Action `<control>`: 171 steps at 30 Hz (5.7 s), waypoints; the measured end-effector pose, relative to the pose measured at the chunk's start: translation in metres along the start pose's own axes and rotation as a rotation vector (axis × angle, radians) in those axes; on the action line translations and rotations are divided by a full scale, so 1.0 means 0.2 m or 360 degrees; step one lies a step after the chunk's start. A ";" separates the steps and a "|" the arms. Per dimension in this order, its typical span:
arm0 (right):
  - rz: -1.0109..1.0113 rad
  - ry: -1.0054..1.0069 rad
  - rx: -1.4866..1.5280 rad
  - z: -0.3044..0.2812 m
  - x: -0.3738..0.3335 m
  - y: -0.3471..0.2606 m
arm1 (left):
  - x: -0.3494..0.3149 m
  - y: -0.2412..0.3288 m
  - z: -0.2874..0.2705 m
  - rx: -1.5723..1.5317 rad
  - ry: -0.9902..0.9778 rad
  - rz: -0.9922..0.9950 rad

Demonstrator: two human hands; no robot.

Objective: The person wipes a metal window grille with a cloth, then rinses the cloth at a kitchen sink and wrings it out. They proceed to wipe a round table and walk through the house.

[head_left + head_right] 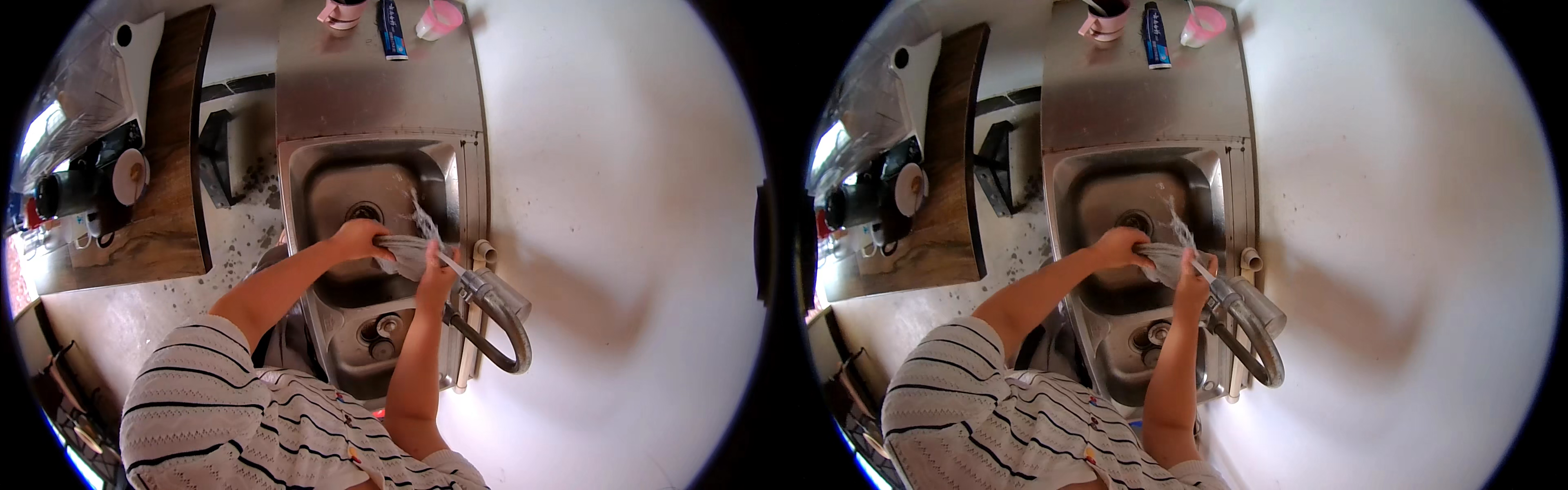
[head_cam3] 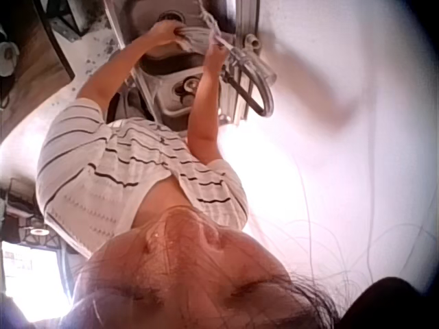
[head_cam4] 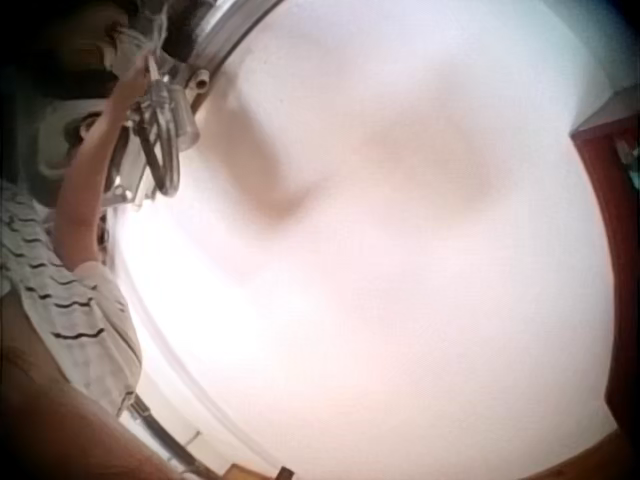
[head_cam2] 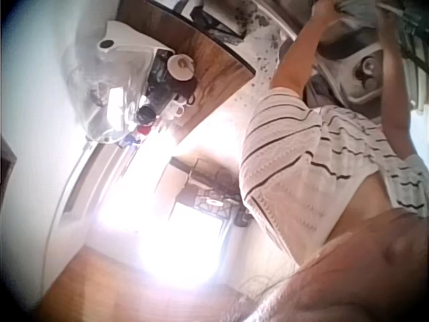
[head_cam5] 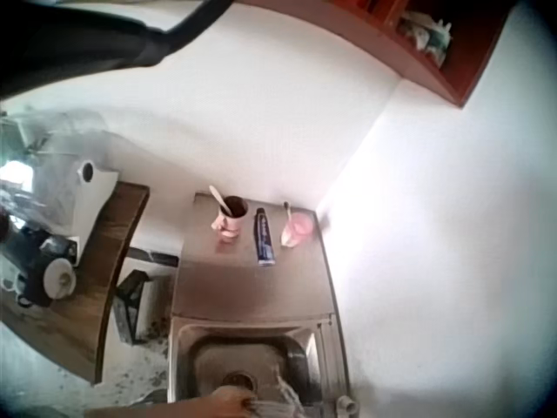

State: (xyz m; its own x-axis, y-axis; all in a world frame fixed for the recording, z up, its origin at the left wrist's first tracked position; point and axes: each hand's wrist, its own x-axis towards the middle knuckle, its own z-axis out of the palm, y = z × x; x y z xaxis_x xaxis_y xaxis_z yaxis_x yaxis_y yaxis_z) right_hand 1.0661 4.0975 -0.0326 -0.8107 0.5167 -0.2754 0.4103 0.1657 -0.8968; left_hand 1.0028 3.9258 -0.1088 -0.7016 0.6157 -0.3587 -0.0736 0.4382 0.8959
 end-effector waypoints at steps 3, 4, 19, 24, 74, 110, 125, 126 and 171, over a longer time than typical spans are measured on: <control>0.0413 0.0249 0.0723 -0.02 0.01 0.02 | 0.00 -0.01 -0.02 -0.0461 0.0027 0.0015; 0.0535 0.0356 0.0929 -0.02 0.05 0.05 | 0.00 0.01 0.00 -0.0793 0.0091 0.0051; -0.0375 0.0542 -0.0709 0.21 0.41 0.35 | 0.30 0.04 0.52 -0.1750 0.0422 -0.1311; -0.0680 0.0240 -0.0742 0.41 0.11 0.24 | 0.30 -0.06 0.34 -0.2282 0.0148 -0.1080; -0.0338 0.0457 -0.0882 0.22 0.37 0.45 | 0.18 -0.02 0.36 -0.1788 0.0076 -0.0941; -0.0942 0.0565 -0.0878 0.37 0.19 0.44 | 0.25 -0.05 0.38 -0.2156 0.0359 -0.1174; 0.0030 0.0588 -0.0228 0.26 0.27 0.53 | 0.14 -0.05 0.26 -0.1567 -0.0030 -0.1097; 0.0122 0.0684 -0.0098 0.25 0.27 0.58 | 0.10 0.08 0.14 -0.1640 -0.0185 -0.1039; -0.0257 -0.0274 0.0137 0.00 0.14 0.25 | -0.13 0.59 -0.32 0.0399 0.1186 0.0594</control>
State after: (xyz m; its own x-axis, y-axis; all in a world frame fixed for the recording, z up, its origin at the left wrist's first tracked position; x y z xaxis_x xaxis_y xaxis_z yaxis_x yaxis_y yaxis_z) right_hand 1.0635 4.1193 -0.0847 -0.9251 0.3374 -0.1743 0.2383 0.1586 -0.9581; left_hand 0.9671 3.9207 0.0233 -0.9362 0.1972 0.2908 0.3508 0.4783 0.8051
